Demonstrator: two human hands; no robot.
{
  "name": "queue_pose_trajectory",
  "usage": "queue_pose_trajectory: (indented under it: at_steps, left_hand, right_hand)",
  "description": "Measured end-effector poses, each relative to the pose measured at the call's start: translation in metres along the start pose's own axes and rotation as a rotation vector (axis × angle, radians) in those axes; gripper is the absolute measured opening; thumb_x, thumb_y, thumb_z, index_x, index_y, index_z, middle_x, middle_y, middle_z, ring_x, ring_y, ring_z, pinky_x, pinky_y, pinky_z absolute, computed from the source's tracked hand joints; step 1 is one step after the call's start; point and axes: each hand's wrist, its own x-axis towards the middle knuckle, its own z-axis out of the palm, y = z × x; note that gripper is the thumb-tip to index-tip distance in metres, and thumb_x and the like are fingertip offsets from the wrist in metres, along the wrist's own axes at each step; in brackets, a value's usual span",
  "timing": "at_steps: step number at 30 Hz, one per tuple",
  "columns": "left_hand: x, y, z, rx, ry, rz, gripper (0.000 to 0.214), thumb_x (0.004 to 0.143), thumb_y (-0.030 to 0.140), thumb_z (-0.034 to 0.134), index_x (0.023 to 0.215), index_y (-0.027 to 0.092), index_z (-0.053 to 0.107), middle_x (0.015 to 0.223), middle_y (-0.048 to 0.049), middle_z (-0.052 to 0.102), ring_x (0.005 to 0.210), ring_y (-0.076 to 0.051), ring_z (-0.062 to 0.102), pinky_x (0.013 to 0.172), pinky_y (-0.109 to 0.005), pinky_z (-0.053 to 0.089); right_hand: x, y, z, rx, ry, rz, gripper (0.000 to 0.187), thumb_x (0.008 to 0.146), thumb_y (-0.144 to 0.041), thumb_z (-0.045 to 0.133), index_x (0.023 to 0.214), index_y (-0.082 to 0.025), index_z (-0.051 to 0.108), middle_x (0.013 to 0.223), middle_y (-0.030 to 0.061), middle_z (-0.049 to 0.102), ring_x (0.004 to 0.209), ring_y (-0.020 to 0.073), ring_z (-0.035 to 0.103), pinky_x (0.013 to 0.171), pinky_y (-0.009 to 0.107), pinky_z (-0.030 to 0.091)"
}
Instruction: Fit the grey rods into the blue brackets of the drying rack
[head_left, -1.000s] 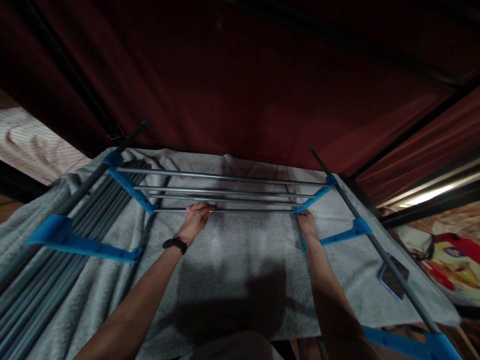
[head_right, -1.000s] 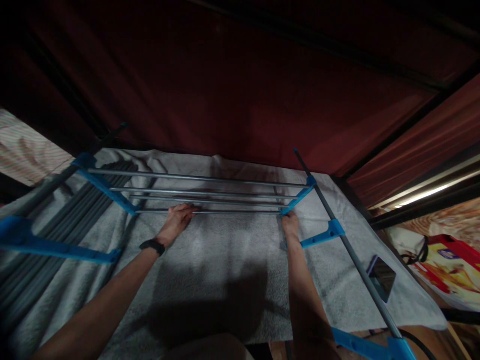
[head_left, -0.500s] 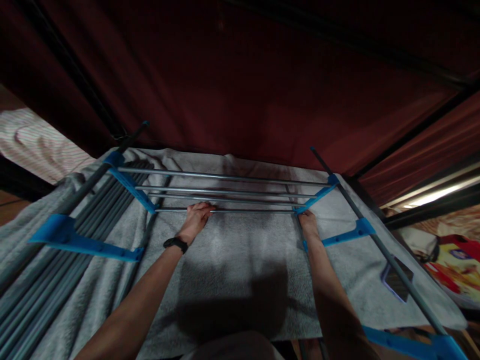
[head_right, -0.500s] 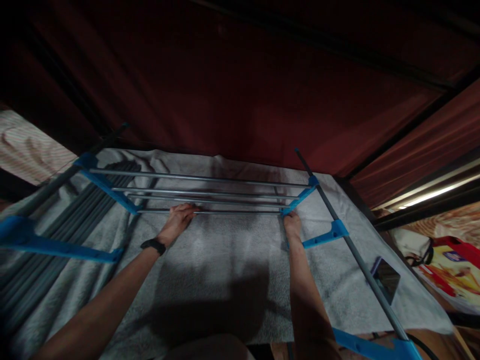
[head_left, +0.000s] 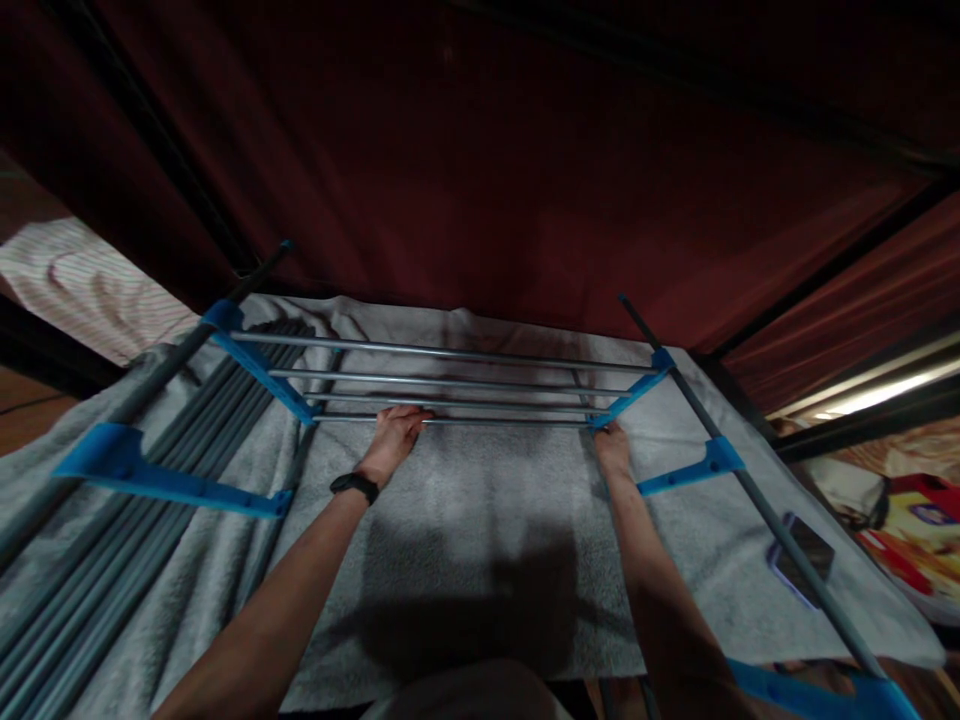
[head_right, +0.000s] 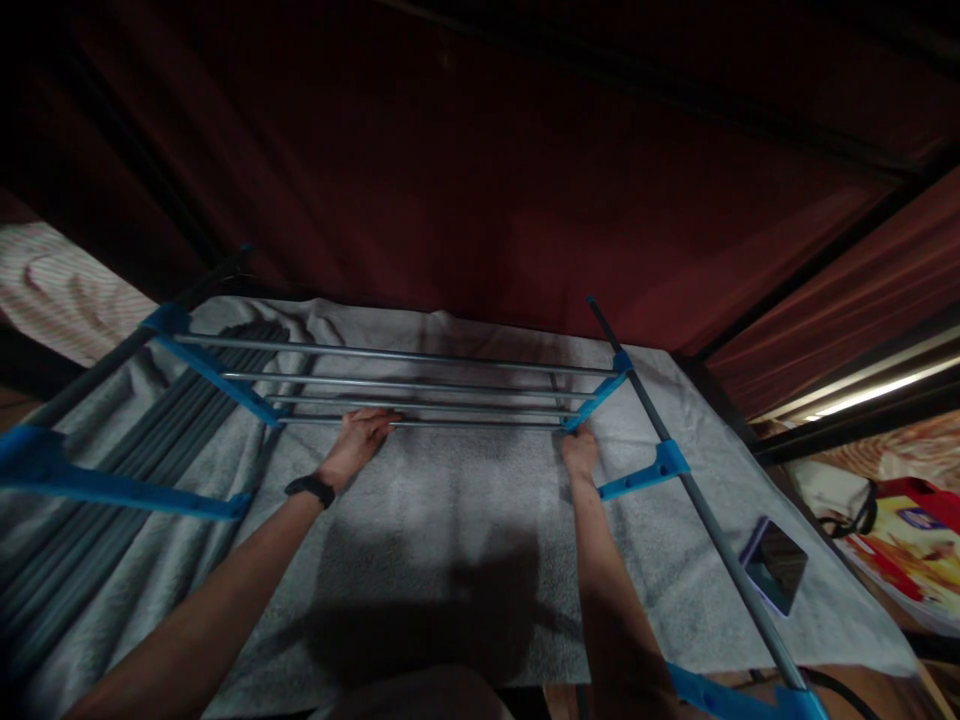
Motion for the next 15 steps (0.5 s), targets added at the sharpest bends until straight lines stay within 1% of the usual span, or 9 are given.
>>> queue_pose_trajectory:
  at_steps: [2,4,6,8,10,12,14,15]
  left_hand:
    - [0.0,0.004,-0.001,0.004,0.008,-0.007,0.03,0.096,0.023,0.059,0.113,0.026,0.084,0.112,-0.0109,0.078,0.116,-0.03,0.066,0.11,-0.051,0.043]
    - [-0.006,0.011,-0.002,0.016,0.035,-0.001,0.032,0.094,0.023,0.062,0.12,0.024,0.081,0.118,-0.011,0.076,0.12,-0.03,0.064,0.113,-0.051,0.043]
    - [-0.018,0.017,-0.005,0.033,0.105,-0.01,0.034,0.095,0.024,0.063,0.125,0.022,0.077,0.125,-0.0116,0.073,0.124,-0.03,0.062,0.114,-0.049,0.044]
    - [-0.038,0.02,-0.008,0.054,0.216,-0.075,0.029,0.098,0.024,0.06,0.121,0.022,0.076,0.125,-0.0121,0.071,0.121,-0.029,0.062,0.112,-0.048,0.046]
    - [-0.06,0.017,-0.014,0.076,0.378,-0.223,0.022,0.099,0.021,0.055,0.111,0.021,0.073,0.119,-0.0128,0.069,0.118,-0.029,0.062,0.11,-0.048,0.048]
    - [-0.077,0.007,-0.022,0.088,0.562,-0.419,0.02,0.097,0.017,0.052,0.11,0.02,0.067,0.12,-0.0145,0.066,0.12,-0.03,0.06,0.11,-0.049,0.047]
    - [-0.084,-0.008,-0.033,0.085,0.719,-0.614,0.03,0.093,0.013,0.053,0.122,0.015,0.06,0.13,-0.0197,0.062,0.13,-0.033,0.055,0.113,-0.052,0.045]
    - [-0.083,-0.017,-0.039,0.075,0.768,-0.692,0.039,0.091,0.011,0.053,0.129,0.011,0.056,0.136,-0.023,0.059,0.134,-0.035,0.052,0.114,-0.053,0.044]
  right_hand:
    - [-0.002,-0.002,0.0,-0.008,0.0,0.0,0.044,0.08,-0.016,0.054,0.118,-0.019,0.076,0.108,0.0137,0.08,0.11,0.0275,0.074,0.093,0.032,0.054]
    - [-0.004,-0.004,-0.001,-0.016,-0.009,-0.006,0.043,0.082,-0.018,0.053,0.118,-0.018,0.075,0.11,0.0155,0.08,0.111,0.0285,0.074,0.095,0.033,0.054]
    - [-0.005,-0.005,-0.004,-0.02,-0.029,-0.02,0.04,0.084,-0.02,0.053,0.117,-0.016,0.076,0.112,0.017,0.079,0.112,0.0299,0.073,0.095,0.034,0.053]
    - [-0.005,-0.005,-0.006,-0.018,-0.052,-0.038,0.038,0.086,-0.023,0.053,0.116,-0.017,0.076,0.113,0.0165,0.079,0.112,0.0301,0.073,0.095,0.034,0.053]
    - [-0.005,-0.004,-0.007,-0.008,-0.068,-0.062,0.038,0.086,-0.025,0.053,0.116,-0.018,0.075,0.113,0.0141,0.079,0.112,0.029,0.073,0.093,0.033,0.053]
    - [-0.005,-0.003,-0.008,0.006,-0.07,-0.072,0.038,0.085,-0.026,0.053,0.116,-0.019,0.075,0.11,0.012,0.08,0.11,0.0283,0.073,0.091,0.032,0.054]
    - [-0.006,-0.002,-0.007,0.016,-0.055,-0.065,0.037,0.084,-0.026,0.054,0.114,-0.02,0.076,0.105,0.0116,0.08,0.109,0.0284,0.073,0.089,0.031,0.054]
    - [-0.006,-0.002,-0.007,0.018,-0.046,-0.061,0.037,0.083,-0.026,0.055,0.113,-0.02,0.076,0.103,0.0117,0.08,0.108,0.0286,0.074,0.088,0.031,0.055]
